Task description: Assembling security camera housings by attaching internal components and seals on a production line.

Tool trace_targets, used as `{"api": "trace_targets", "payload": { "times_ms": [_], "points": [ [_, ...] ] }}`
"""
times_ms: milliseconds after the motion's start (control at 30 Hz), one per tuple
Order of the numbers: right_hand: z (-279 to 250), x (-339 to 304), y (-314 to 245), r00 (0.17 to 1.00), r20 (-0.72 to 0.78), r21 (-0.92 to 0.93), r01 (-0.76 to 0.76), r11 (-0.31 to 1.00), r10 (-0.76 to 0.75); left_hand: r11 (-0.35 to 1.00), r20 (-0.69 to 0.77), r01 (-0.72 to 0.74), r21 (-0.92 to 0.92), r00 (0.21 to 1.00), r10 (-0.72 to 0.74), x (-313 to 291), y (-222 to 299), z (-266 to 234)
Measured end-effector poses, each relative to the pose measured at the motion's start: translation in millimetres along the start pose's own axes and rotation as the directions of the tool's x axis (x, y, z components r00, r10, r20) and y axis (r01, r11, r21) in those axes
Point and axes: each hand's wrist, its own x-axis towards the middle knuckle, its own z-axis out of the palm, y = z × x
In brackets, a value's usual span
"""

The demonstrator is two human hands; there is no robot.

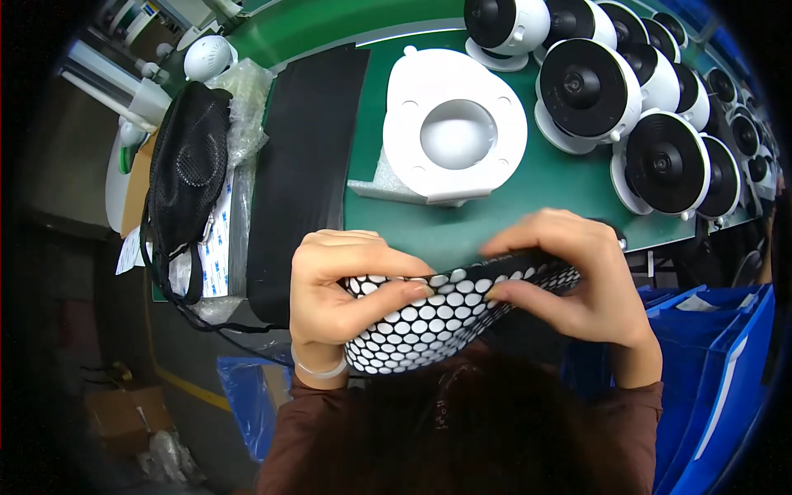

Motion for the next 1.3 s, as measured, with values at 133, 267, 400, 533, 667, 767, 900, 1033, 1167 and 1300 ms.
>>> {"api": "trace_targets", "payload": {
  "times_ms": [133, 267, 400, 533, 667, 767, 900, 1033, 1167, 1300],
  "points": [
    [1.5, -4.2, 1.0, 0.994, -0.086, -0.091, -0.071, 0.993, 0.063, 0.698, 0.014, -0.108, 0.708, 0.99, 0.139, 5.2, 19.4, 12.8],
    [-3.7, -4.6, -8.4, 0.995, -0.063, 0.003, -0.075, 0.997, 0.075, 0.732, 0.054, -0.155, 0.663, 0.986, 0.16, 7.8, 26.8, 27.1],
    [4.1, -1.4, -11.4, 0.988, -0.139, 0.057, -0.052, 0.997, 0.059, 0.927, -0.006, -0.114, 0.358, 0.992, 0.125, 8.2, 18.6, 27.6],
    [0.3, -4.1, -11.7, 0.975, -0.2, -0.064, 0.083, 0.994, -0.094, 0.967, -0.031, -0.007, 0.253, 0.999, 0.015, 6.6, 16.9, 31.8],
    [4.3, -6.0, -15.0, 0.981, -0.174, -0.136, 0.061, 0.989, -0.084, 0.978, -0.054, 0.022, 0.209, 0.998, -0.011, 7.9, 17.7, 33.7],
    [7.2, -7.2, -17.6, 0.977, -0.193, -0.194, 0.048, 0.98, -0.086, 0.969, -0.027, -0.026, 0.244, 0.999, 0.034, 7.3, 15.1, 31.2],
    [8.3, -6.9, -21.1, 0.962, -0.221, -0.312, 0.087, 0.946, -0.161, 0.957, -0.044, -0.001, 0.289, 0.999, 0.014, 6.4, 17.4, 31.5],
    [10.0, -6.4, -19.1, 0.951, -0.224, -0.404, 0.109, 0.908, -0.214, 0.957, -0.091, 0.034, 0.287, 0.996, -0.009, 6.1, 15.0, 34.2],
    [3.1, 4.4, -17.2, 0.993, -0.116, -0.092, -0.012, 0.996, 0.002, 0.942, -0.103, 0.049, 0.331, 0.995, -0.015, 4.4, 16.5, 32.3],
    [3.4, 8.7, -19.4, 0.965, -0.238, -0.018, 0.104, 0.994, -0.105, 0.94, -0.217, 0.059, 0.337, 0.976, 0.016, -1.6, 2.3, 34.9]
  ]
}}
